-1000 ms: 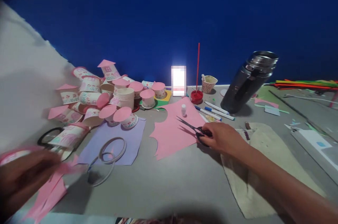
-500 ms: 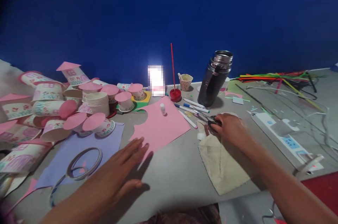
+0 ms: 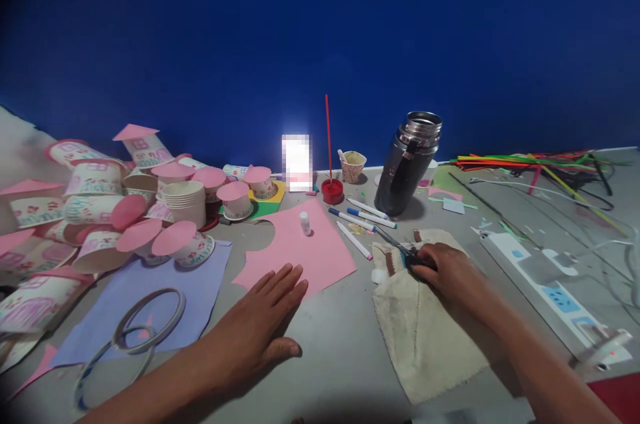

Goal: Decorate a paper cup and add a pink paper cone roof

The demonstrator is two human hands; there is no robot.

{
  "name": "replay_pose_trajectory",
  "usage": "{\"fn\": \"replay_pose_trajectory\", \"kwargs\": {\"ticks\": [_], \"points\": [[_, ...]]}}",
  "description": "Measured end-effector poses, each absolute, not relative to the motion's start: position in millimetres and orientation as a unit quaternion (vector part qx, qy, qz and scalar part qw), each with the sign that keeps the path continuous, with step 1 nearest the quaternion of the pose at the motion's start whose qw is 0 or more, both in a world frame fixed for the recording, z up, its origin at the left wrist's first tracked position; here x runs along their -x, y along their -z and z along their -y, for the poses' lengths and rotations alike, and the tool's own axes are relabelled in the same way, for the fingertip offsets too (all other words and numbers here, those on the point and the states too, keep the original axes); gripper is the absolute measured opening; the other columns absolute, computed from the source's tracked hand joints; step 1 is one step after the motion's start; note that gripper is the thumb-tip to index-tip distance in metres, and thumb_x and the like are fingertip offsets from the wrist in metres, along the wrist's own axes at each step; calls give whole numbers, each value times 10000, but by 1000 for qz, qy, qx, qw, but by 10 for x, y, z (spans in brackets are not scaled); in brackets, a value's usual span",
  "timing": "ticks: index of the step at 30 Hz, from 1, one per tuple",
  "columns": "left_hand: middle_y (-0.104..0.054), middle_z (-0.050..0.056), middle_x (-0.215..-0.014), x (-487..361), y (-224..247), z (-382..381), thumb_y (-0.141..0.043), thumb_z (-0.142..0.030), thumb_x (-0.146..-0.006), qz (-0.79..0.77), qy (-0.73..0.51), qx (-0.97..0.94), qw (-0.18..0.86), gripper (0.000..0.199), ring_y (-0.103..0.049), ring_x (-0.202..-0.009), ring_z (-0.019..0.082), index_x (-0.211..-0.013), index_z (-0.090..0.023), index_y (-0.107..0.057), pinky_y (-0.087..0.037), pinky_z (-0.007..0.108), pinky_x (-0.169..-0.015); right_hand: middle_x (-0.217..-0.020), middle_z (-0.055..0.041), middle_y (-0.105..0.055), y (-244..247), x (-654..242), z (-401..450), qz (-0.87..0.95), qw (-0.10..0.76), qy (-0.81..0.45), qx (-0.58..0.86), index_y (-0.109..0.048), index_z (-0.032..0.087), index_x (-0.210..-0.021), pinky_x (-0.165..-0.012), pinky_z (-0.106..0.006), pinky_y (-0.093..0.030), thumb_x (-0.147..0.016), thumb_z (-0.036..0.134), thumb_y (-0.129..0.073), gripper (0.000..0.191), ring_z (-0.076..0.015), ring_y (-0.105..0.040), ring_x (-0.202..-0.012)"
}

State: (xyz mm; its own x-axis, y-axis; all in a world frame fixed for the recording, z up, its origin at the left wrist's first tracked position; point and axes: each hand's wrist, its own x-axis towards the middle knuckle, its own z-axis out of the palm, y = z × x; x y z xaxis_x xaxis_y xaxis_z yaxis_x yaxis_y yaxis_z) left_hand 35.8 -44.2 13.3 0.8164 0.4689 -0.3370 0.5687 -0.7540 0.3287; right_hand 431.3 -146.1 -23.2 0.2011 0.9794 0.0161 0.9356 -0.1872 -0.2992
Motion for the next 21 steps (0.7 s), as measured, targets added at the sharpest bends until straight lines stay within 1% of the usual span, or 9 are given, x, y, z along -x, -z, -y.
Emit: {"fn": "replay_pose_trajectory", "kwargs": {"ticks": [6, 8, 10, 12, 15, 17, 18, 19, 21], "points": [[-209, 132, -1736, -1, -138, 595, -572, -588, -991, -269, 90, -928, 241, 763, -139, -1626, 351, -1631, -226, -367, -206, 619, -1309, -934, -100, -779, 133, -4341, 1523, 635, 115, -128, 753, -731, 241, -860, -711, -368, -506, -920, 419, -595, 232, -296, -723, -823], [-247, 119, -1732, 99, -127, 644, -548, -579, -1008, -259, 71, -931, 249, 719, -169, -1623, 339, -1621, -241, -387, -216, 610, -1311, -1013, -126, -777, 74, -4300, 1551, 625, 123, -88, 766, -746, 255, -964, -735, -397, -515, -919, 403, -603, 211, -328, -730, -875], [-291, 109, -1723, 163, -130, 676, -518, -587, -1020, -250, 55, -932, 256, 681, -200, -1619, 328, -1606, -256, -413, -218, 600, -1315, -1045, -141, -758, -19, -4162, 1530, 603, 144, -25, 785, -737, 264, -1091, -714, -412, -504, -914, 397, -610, 255, -343, -722, -869], [-333, 115, -1710, 187, -149, 693, -504, -589, -1025, -244, 43, -933, 262, 652, -229, -1613, 331, -1580, -251, -451, -217, 611, -1312, -992, -110, -739, -134, -3902, 1426, 608, 171, -29, 775, -719, 269, -1173, -672, -388, -484, -907, 418, -629, 318, -302, -696, -790], [-377, 140, -1692, 155, -194, 712, -532, -554, -1025, -248, 26, -932, 264, 581, -262, -1604, 346, -1504, -224, -538, -235, 636, -1298, -1033, -63, -715, -255, -3371, 1118, 668, 219, -167, 692, -668, 261, -1317, -683, -333, -487, -852, 430, -719, 497, -204, -631, -720], [-359, 151, -1700, 91, -212, 728, -551, -528, -1024, -255, 9, -931, 261, 558, -257, -1606, 346, -1484, -213, -552, -254, 628, -1294, -1048, -64, -695, -255, -3034, 870, 676, 239, -230, 658, -630, 221, -1371, -699, -324, -475, -742, 399, -824, 682, -186, -596, -724], [-334, 155, -1710, 50, -210, 734, -552, -528, -1024, -256, 3, -932, 257, 578, -242, -1611, 346, -1505, -208, -530, -258, 622, -1293, -1039, -66, -689, -233, -2898, 752, 673, 258, -248, 647, -634, 199, -1357, -709, -318, -463, -720, 371, -845, 693, -188, -585, -750], [-302, 157, -1722, 4, -199, 739, -550, -536, -1023, -257, 2, -933, 252, 617, -220, -1616, 347, -1540, -206, -489, -257, 621, -1293, -983, -46, -686, -200, -2787, 646, 677, 264, -256, 638, -652, 190, -1312, -696, -302, -449, -729, 352, -838, 633, -183, -576, -749], [-255, 160, -1734, -85, -150, 741, -556, -571, -1008, -251, 8, -938, 240, 715, -181, -1622, 360, -1606, -212, -398, -248, 635, -1290, -780, 20, -641, -131, -2645, 483, 685, 265, -266, 624, -721, 186, -1070, -634, -269, -405, -772, 333, -802, 342, -156, -540, -672]]}}
